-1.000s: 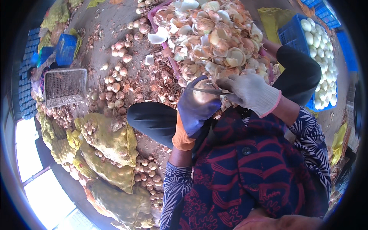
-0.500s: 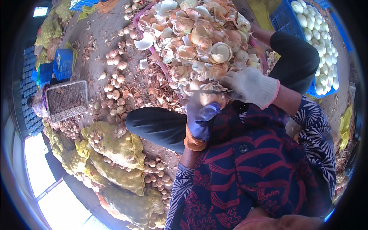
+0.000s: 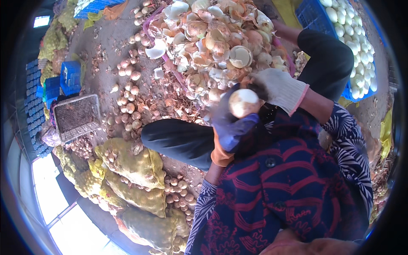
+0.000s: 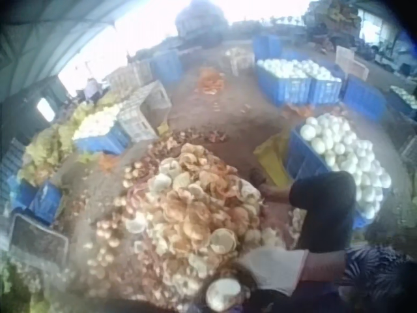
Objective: The person sits on the floor and peels onions one by one using a small knife. They remove the outer layers and place the peeled onions into a blue crate while discarding the skins onto a pile on the floor.
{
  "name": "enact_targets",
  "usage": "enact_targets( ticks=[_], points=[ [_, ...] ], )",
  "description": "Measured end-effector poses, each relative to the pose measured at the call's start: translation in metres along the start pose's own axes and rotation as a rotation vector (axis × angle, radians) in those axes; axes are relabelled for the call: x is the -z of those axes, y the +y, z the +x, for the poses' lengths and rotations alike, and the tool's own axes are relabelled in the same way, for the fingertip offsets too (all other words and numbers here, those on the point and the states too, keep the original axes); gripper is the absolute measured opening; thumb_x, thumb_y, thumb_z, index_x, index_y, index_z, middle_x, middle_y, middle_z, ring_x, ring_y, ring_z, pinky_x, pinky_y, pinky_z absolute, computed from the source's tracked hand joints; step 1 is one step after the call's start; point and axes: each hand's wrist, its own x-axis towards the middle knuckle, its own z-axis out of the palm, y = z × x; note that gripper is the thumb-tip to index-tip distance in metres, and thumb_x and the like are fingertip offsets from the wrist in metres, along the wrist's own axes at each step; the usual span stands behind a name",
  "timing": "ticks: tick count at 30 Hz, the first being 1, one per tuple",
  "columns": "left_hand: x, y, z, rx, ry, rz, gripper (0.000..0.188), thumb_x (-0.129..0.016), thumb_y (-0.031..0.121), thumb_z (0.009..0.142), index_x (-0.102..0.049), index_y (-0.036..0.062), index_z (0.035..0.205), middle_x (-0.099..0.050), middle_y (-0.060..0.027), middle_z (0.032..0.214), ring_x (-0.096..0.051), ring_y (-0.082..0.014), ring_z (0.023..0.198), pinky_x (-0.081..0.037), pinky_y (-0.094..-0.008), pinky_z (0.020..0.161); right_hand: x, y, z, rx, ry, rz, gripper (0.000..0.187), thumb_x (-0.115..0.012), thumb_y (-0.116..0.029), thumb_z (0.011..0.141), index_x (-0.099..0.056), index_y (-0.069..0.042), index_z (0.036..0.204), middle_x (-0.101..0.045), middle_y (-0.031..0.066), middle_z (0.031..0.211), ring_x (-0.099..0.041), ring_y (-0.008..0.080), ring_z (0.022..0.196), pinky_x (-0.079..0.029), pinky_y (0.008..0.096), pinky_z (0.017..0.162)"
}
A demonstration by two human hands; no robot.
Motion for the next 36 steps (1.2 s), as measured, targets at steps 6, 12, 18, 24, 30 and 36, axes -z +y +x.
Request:
enact_targets(
  ticks=[6, 12, 18, 24, 30, 36],
  points=[
    [0.013, 0.001, 0.008, -0.313, 0.216, 0.436, 0.082, -0.083, 0.014, 0.075, -0.046, -0.0024, 0.147, -0.063, -0.0127, 0.131, -0.062, -0.0222, 0.118, -0.049, -0.0336, 0.102, 0.022, -0.052, -0.013, -0.327, 0.023, 0.77, 0.029, -0.059, -0.023, 0.099, -0.062, -0.002, 0.118, -0.058, 0.0035, 0.07, -0.058, 0.0193, 0.06, -0.047, 0.0298, 0.058],
    [-0.002, 0.015, 0.006, -0.224, 0.198, 0.127, 0.079, -0.081, 0.015, 0.08, -0.044, -0.0038, 0.147, -0.06, -0.013, 0.133, -0.06, -0.0226, 0.121, -0.048, -0.0355, 0.104, -0.005, -0.052, -0.014, -0.583, -0.055, 1.51, 0.054, -0.069, -0.029, 0.095, -0.054, 0.003, 0.136, -0.062, 0.0061, 0.085, -0.061, 0.0104, 0.066, -0.048, 0.0249, 0.057],
    [0.015, 0.008, -0.003, -0.056, 0.201, -0.013, 0.078, -0.076, 0.031, 0.086, -0.043, -0.0047, 0.148, -0.059, -0.0149, 0.137, -0.059, -0.0236, 0.123, -0.048, -0.0373, 0.103, -0.009, -0.064, -0.013, -0.032, 0.326, 0.505, 0.045, -0.069, -0.018, 0.094, -0.058, -0.005, 0.136, -0.069, 0.0112, 0.102, -0.069, 0.0255, 0.081, -0.057, 0.0372, 0.071],
    [0.009, 0.007, 0.0, -0.082, 0.259, -0.22, 0.088, -0.081, 0.037, 0.084, -0.04, -0.0049, 0.149, -0.061, -0.0155, 0.131, -0.063, -0.03, 0.117, -0.05, -0.0401, 0.104, 0.011, -0.065, -0.024, -0.027, 0.004, -0.019, 0.034, -0.063, -0.024, 0.095, -0.061, -0.012, 0.127, -0.065, 0.0101, 0.092, -0.067, 0.0342, 0.074, -0.054, 0.0433, 0.061],
    [0.007, 0.014, -0.003, -0.101, 0.232, -0.107, 0.085, -0.08, 0.031, 0.084, -0.041, -0.0073, 0.148, -0.061, -0.0152, 0.131, -0.063, -0.0255, 0.117, -0.05, -0.0384, 0.103, -0.005, -0.05, -0.016, 0.009, -0.02, -0.041, 0.025, -0.061, -0.024, 0.094, -0.06, -0.01, 0.115, -0.065, 0.0103, 0.088, -0.068, 0.034, 0.075, -0.054, 0.0442, 0.058],
    [0.005, 0.007, -0.002, -0.193, 0.255, 0.088, 0.071, -0.079, 0.015, 0.083, -0.048, -0.0098, 0.142, -0.063, -0.0134, 0.129, -0.061, -0.0212, 0.115, -0.048, -0.0352, 0.103, -0.012, -0.056, -0.001, -0.064, 0.013, -0.086, 0.033, -0.065, -0.02, 0.088, -0.055, -0.008, 0.117, -0.066, 0.0135, 0.09, -0.071, 0.0336, 0.079, -0.056, 0.0436, 0.06]
  ],
)
